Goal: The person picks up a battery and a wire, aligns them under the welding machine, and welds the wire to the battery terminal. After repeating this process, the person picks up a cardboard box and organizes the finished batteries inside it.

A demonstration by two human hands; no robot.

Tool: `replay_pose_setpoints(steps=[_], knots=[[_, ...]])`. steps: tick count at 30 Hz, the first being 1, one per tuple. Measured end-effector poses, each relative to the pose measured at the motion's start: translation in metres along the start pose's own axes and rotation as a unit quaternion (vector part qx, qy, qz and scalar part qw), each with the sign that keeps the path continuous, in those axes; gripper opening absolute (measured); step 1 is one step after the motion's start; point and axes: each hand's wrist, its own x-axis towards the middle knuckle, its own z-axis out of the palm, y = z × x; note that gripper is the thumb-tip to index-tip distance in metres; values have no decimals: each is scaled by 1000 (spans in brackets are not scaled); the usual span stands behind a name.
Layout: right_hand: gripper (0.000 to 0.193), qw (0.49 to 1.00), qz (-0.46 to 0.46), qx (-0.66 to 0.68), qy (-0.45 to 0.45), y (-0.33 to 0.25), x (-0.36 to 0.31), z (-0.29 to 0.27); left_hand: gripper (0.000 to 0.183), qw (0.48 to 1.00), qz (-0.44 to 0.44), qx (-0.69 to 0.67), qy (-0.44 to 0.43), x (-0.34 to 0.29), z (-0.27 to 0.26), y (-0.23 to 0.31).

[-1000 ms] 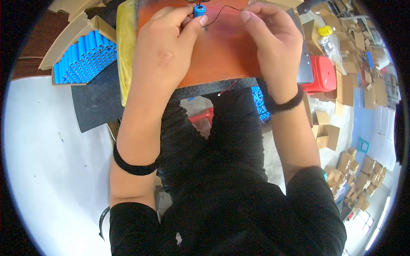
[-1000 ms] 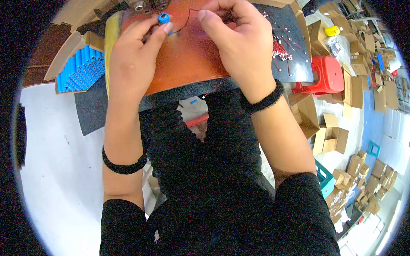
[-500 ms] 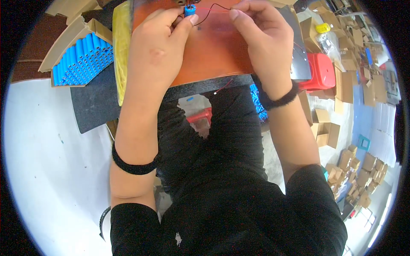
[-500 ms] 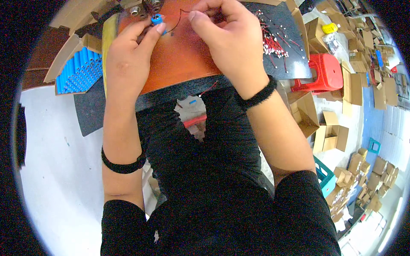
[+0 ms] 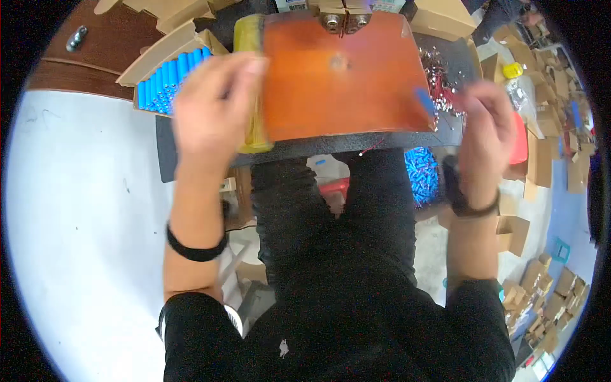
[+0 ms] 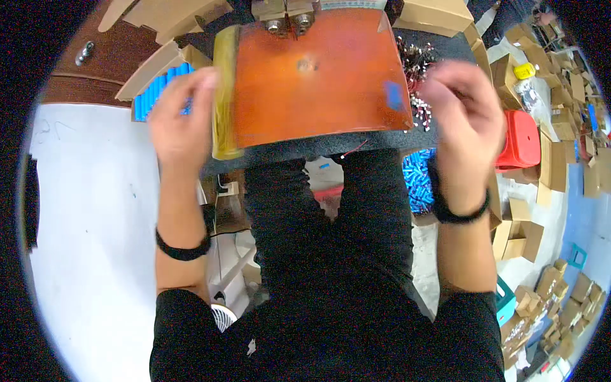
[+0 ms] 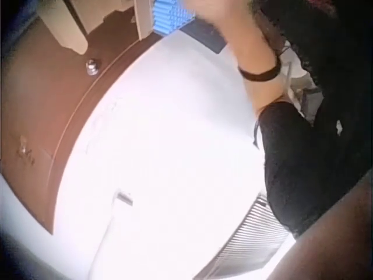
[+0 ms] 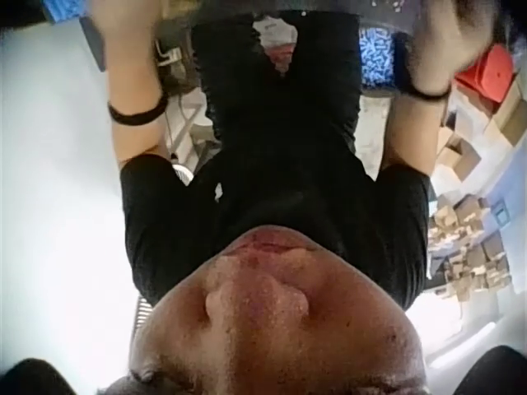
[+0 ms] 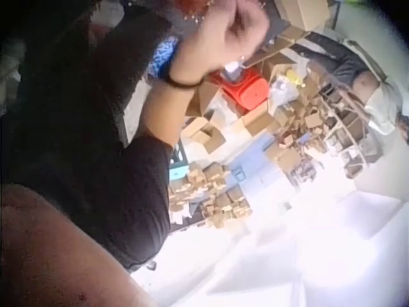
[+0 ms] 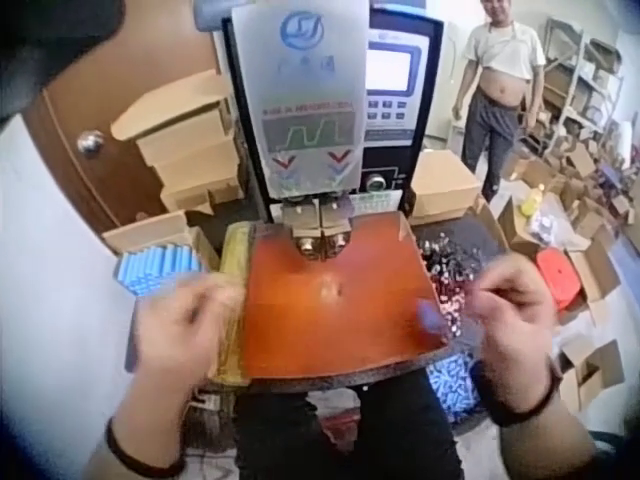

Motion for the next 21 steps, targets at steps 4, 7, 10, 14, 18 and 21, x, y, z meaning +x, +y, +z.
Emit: replay_pose_setpoints(steps=[4,7,10,14,18,21], knots=[[6,994,58,-72,56,-13,-40,-75,24,954,28,293,-57,18,-37,-49],[3,981,137,-116,67,2,-67,-103,37,884,24,448,-132,18,-33,-64],[4,949,232,-206,64,46,-101,-143,38,863,-21,478,-164,21,-33,-78],[16,906,280,-314,51,137,-155,-201,33,873,-13,464,-148,22,-31,-72],[29,837,302,-456,5,152,-172,-215,30,910,39,404,-84,17,-40,-88],[21,892,153,-420,69,110,-127,-168,25,977,-88,190,-44,3,-53,-46]])
